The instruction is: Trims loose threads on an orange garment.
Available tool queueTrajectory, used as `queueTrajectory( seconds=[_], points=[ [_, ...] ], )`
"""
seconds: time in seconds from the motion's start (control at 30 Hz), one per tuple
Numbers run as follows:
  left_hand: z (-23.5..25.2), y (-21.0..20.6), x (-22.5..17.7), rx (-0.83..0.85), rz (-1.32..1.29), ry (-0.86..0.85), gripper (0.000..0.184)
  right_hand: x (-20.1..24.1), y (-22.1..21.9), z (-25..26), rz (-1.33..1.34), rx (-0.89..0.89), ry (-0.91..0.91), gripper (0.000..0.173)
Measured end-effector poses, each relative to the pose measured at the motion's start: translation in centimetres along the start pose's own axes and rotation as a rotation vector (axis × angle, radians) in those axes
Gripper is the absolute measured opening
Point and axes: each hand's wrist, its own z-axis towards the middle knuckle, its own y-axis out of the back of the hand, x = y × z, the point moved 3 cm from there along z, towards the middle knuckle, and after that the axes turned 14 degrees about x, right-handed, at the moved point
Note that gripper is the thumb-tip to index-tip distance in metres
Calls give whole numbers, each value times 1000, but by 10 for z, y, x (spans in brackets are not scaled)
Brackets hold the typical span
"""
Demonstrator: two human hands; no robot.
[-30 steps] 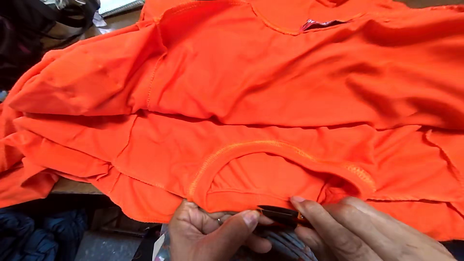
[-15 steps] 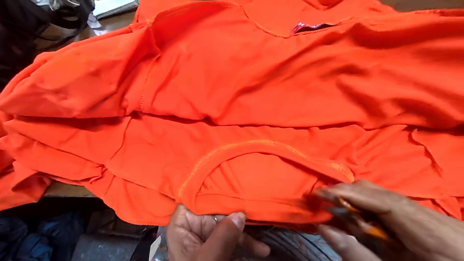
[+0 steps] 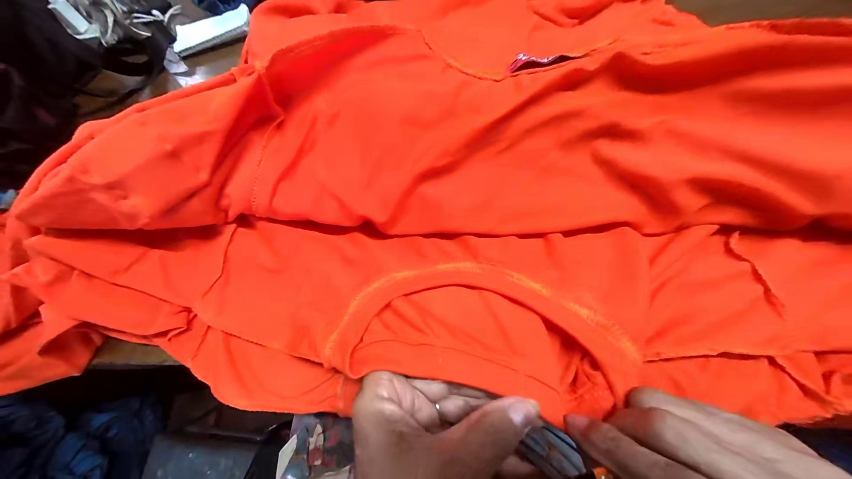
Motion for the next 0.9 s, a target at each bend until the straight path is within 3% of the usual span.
queueTrajectory(
  seconds=[0.37,0.43,0.53,0.7,0.8,0.9],
  points=[
    [-4,0,3,15,77,-26,26,-3,0,-8,13,-13,-40,14],
    [-4,2,4,35,109,-45,36,-2,1,-7,21,-19,-50,14],
    [-8,7,7,131,181,-91,46,-3,3,-6,84,-22,-97,14],
    [-19,15,7,405,449,-75,41,-7,11,0,215,12,-253,19],
    [-24,17,-11,369,820,-335,28,-12,13,4,286,1,-286,20],
    [-16,22,-29,179,1140,-609,40,-13,19,11,390,23,-329,19]
  ],
)
